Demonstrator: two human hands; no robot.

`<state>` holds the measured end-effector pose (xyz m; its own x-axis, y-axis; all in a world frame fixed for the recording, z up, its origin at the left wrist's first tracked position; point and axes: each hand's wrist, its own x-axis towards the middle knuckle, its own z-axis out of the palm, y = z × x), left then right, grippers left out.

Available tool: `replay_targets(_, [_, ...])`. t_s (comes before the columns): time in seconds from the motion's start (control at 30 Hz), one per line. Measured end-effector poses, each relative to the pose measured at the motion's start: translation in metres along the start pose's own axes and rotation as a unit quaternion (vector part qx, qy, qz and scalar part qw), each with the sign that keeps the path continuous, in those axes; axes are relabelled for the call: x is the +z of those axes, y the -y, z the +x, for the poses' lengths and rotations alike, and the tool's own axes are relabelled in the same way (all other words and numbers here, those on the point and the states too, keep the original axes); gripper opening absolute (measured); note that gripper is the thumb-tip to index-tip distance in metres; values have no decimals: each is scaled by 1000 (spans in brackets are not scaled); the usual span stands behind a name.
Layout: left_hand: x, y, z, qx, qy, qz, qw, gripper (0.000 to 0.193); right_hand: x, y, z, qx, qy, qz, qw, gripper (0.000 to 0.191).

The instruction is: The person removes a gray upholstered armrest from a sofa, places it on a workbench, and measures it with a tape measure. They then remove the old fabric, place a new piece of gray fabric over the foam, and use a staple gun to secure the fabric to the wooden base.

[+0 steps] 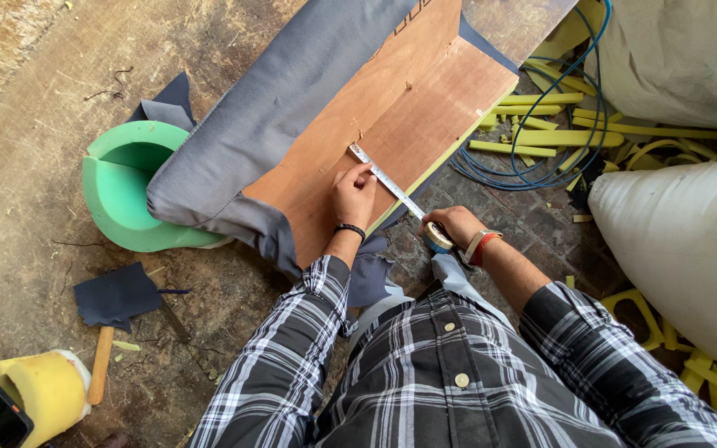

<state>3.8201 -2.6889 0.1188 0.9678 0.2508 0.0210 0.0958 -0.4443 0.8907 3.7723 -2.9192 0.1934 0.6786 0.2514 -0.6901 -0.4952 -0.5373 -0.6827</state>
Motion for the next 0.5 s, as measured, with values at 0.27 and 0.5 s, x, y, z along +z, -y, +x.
replay_targets(0.27, [6, -3, -1, 5, -7, 9, 1000, 29, -3, -3, 1, 37, -3, 111, 993, 32])
replay_targets(0.5, [23, -16, 3, 6, -11, 12, 1000, 29, -21, -17, 6, -29, -5, 10, 1000, 32])
